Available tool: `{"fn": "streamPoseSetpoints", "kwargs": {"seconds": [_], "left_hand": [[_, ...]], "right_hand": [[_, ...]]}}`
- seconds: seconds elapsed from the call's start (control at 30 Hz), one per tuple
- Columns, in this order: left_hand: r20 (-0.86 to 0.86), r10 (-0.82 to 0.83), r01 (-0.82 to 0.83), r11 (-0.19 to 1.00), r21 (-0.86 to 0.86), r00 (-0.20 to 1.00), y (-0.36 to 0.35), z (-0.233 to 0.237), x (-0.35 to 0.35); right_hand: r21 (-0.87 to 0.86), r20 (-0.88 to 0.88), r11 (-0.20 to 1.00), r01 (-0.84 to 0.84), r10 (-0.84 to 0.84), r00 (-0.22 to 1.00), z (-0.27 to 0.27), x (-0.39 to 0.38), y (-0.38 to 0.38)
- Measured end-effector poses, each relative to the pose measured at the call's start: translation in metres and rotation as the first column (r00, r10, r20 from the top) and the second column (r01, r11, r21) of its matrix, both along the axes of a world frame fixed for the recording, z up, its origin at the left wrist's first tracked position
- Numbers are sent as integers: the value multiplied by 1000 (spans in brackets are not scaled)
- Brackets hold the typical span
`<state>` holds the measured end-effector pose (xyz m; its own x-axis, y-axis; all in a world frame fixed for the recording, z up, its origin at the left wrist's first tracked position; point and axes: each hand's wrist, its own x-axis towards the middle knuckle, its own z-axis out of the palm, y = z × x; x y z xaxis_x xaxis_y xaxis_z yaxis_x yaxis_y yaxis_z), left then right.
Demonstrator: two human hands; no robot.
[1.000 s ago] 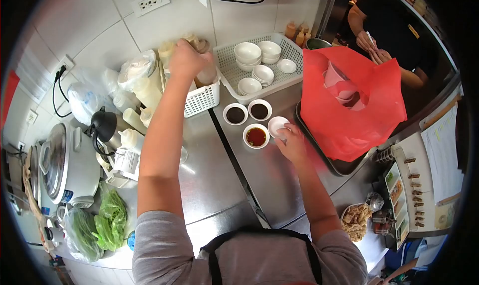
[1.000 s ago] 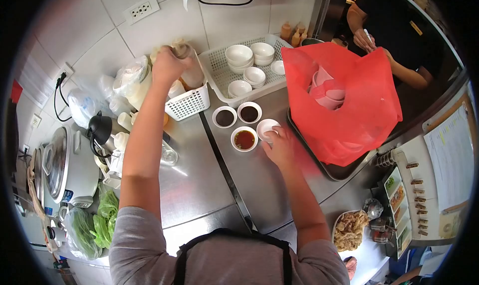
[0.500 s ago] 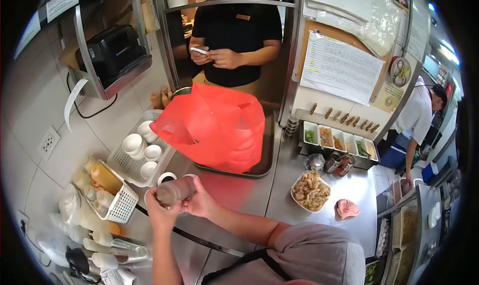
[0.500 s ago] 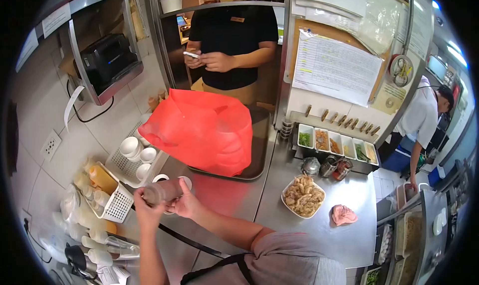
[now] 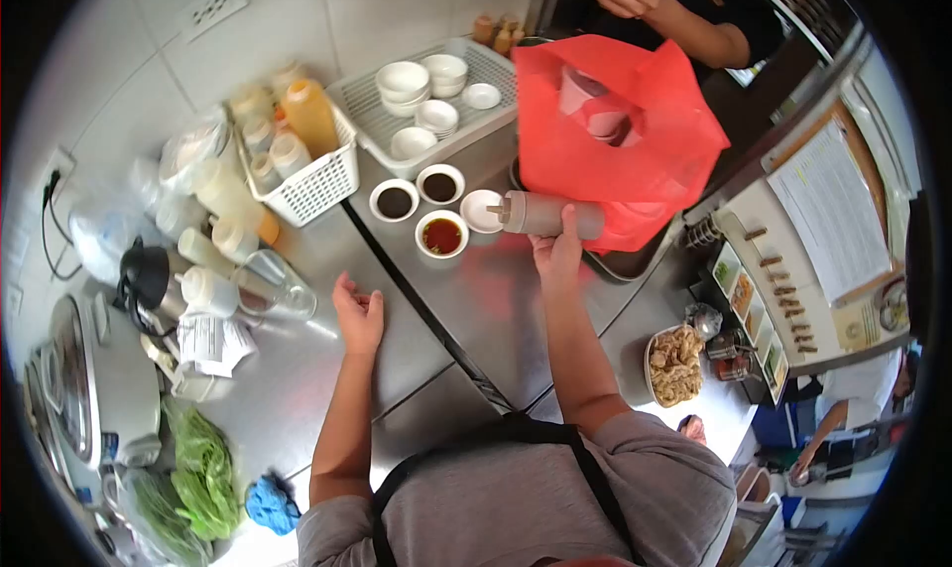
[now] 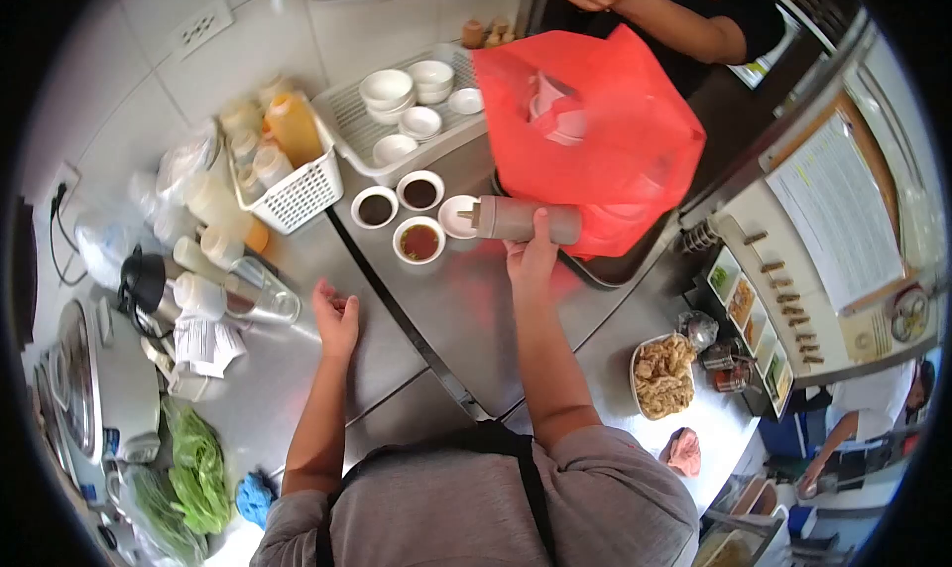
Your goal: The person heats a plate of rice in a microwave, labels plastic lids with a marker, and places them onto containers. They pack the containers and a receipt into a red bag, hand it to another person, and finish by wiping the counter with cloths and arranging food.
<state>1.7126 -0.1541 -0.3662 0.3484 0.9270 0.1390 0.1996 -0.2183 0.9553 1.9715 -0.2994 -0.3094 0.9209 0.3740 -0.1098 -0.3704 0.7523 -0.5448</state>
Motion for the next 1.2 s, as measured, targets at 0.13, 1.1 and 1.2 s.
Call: {"fn": "streamPoseSetpoints", "kwargs": {"seconds": [0.13, 1.1, 1.2], "left_hand": [[-101, -25, 42, 984, 171, 995, -7, -1, -3], [-95, -21, 38, 982, 187, 995, -4, -4, -3], [-90, -23, 40, 981, 189, 996, -4, -4, -2]], "right_hand": [[-86, 217, 959, 269, -245, 945, 1, 1, 15], [-289, 579, 904, 314, -96, 810, 18, 22, 32], [-278, 553, 913, 299, -102, 827, 17, 23, 31]]}}
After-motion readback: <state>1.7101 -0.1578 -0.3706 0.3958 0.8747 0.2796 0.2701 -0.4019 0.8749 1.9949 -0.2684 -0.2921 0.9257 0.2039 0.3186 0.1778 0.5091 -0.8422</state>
